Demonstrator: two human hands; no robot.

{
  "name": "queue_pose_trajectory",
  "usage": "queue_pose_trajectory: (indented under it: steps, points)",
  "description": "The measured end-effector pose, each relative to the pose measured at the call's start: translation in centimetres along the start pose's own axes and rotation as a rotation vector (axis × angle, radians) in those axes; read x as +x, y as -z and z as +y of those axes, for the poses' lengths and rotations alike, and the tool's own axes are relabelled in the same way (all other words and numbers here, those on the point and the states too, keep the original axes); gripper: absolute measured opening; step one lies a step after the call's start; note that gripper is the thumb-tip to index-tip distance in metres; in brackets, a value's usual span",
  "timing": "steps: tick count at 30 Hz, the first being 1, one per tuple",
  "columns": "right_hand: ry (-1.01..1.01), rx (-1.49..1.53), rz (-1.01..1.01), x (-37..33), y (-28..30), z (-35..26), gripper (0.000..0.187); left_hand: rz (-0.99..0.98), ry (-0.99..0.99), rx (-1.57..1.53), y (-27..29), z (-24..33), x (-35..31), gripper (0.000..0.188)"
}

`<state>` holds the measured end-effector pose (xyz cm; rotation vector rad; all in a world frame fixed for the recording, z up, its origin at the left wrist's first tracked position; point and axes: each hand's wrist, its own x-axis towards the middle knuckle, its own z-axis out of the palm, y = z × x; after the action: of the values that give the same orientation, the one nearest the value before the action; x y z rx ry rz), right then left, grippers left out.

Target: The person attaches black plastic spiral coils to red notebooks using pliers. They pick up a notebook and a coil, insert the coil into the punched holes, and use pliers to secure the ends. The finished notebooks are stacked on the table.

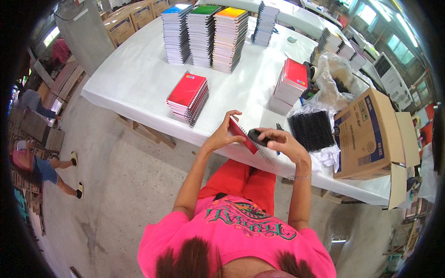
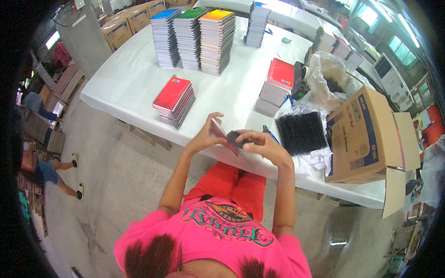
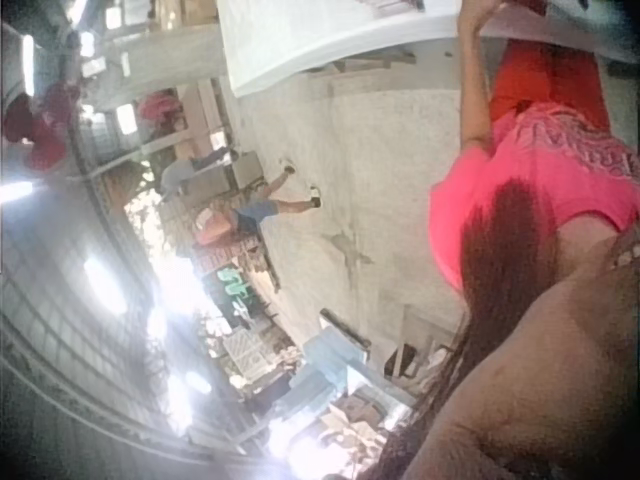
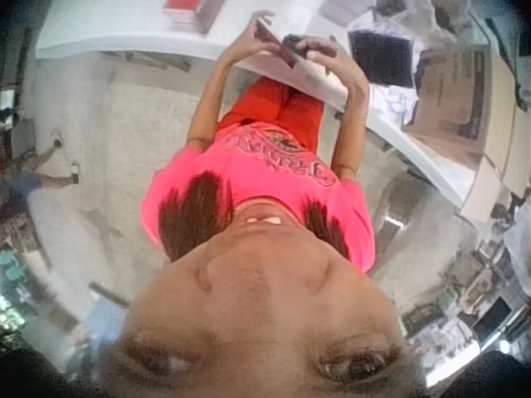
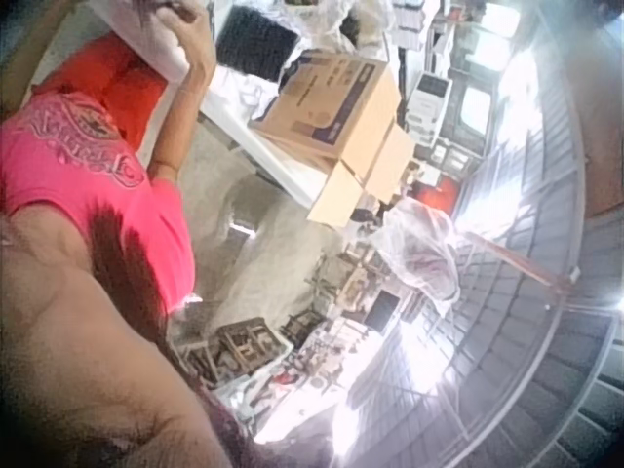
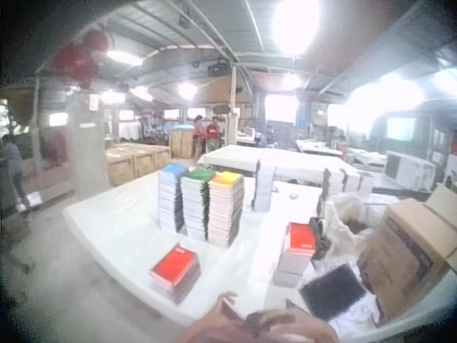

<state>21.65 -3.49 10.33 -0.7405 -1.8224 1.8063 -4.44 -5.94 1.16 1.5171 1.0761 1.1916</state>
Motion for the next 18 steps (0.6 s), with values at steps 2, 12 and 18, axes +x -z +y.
queue_pose_trajectory:
  steps: [2, 12, 18]
  points:
    - [-0.038, -0.209, 0.042, 0.2, -0.4, -0.4, 0.038, 0.002, -0.025, 0.006, -0.2, -0.3, 0.1, 0.094]
    - [-0.123, -0.160, 0.046, 0.5, 0.1, 0.5, 0.037, -0.024, -0.014, -0.052, -1.0, -0.1, 0.0, 0.095]
    - [-0.038, -0.099, -0.047, 0.6, -1.5, -1.1, 0.040, -0.032, -0.035, -0.026, -0.8, -0.3, -0.2, 0.094]
